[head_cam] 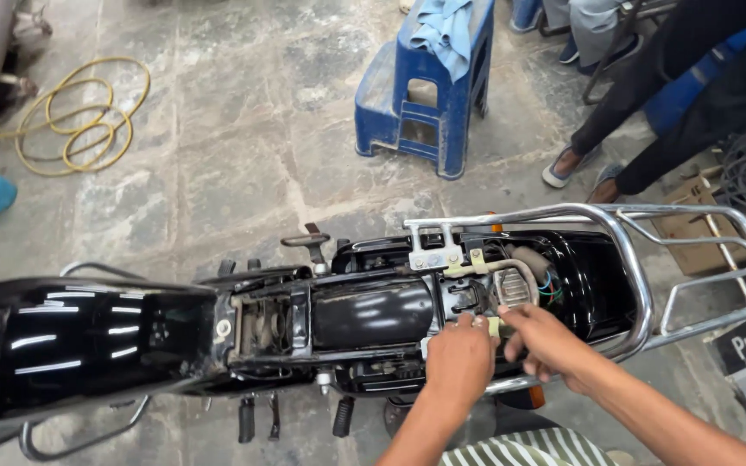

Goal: Installing or repairing the rear rack/handle and taillight assembly on a motorcycle.

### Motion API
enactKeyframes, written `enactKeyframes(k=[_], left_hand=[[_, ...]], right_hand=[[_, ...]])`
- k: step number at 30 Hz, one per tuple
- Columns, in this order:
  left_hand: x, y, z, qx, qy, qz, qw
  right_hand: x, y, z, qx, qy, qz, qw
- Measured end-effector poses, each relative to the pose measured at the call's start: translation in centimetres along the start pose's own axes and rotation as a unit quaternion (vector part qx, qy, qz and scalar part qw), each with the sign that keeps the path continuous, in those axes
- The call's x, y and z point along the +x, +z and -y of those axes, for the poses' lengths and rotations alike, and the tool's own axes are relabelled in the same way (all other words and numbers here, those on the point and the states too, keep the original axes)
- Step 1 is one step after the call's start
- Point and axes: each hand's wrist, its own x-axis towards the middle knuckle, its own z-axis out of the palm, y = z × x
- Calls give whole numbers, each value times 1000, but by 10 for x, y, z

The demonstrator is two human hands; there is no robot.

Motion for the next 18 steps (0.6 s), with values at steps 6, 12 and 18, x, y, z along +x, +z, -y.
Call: enactKeyframes(k=[6, 12, 18], left_hand=[[4, 37, 4, -19, -54, 60, 997], [12, 26, 2, 41, 8, 61, 997], [12, 38, 7, 17, -17, 67, 997]], right_hand=[[6, -4, 0, -157, -28, -4, 987], [-12, 5, -21, -98, -1, 9, 995], [21, 5, -37, 92, 74, 74, 990]])
